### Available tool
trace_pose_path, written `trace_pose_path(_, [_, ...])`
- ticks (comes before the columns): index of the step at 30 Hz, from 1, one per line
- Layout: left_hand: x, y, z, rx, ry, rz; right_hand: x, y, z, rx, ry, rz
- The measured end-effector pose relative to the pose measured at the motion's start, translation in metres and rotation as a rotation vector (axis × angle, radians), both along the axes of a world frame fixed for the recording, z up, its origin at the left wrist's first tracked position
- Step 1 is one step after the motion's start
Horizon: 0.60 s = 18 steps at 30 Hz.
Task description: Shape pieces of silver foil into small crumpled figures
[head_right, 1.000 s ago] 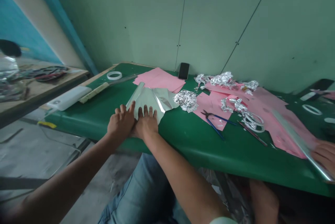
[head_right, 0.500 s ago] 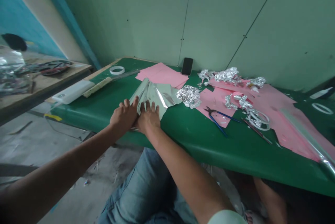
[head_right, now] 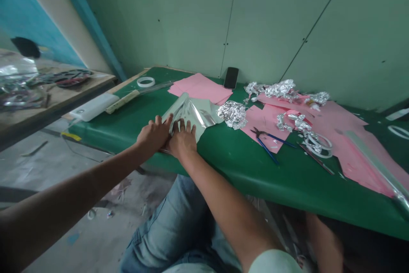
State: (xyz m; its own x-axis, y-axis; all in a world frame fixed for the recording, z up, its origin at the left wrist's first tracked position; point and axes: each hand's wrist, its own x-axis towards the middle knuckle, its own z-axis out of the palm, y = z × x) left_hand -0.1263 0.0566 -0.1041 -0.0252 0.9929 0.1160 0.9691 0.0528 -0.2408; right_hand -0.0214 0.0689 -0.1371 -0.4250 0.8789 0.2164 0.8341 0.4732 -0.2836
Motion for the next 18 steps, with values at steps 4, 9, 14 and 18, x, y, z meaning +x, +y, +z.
trace_pose_path(4, [-0.005, 0.002, 0.002, -0.041, 0.018, -0.016, -0.002, 0.0, -0.003, 0.019, 0.016, -0.027])
trace_pose_path(9, [-0.011, 0.002, 0.015, -0.047, -0.114, 0.029, -0.004, -0.001, -0.006, 0.034, 0.085, -0.015])
trace_pose_path(14, [-0.02, 0.004, 0.025, -0.076, -0.28, 0.086, 0.012, 0.003, 0.007, 0.059, 0.33, -0.009])
trace_pose_path(18, [-0.024, 0.003, 0.022, -0.052, -0.296, 0.065, 0.031, -0.005, 0.024, 0.048, 0.317, 0.139])
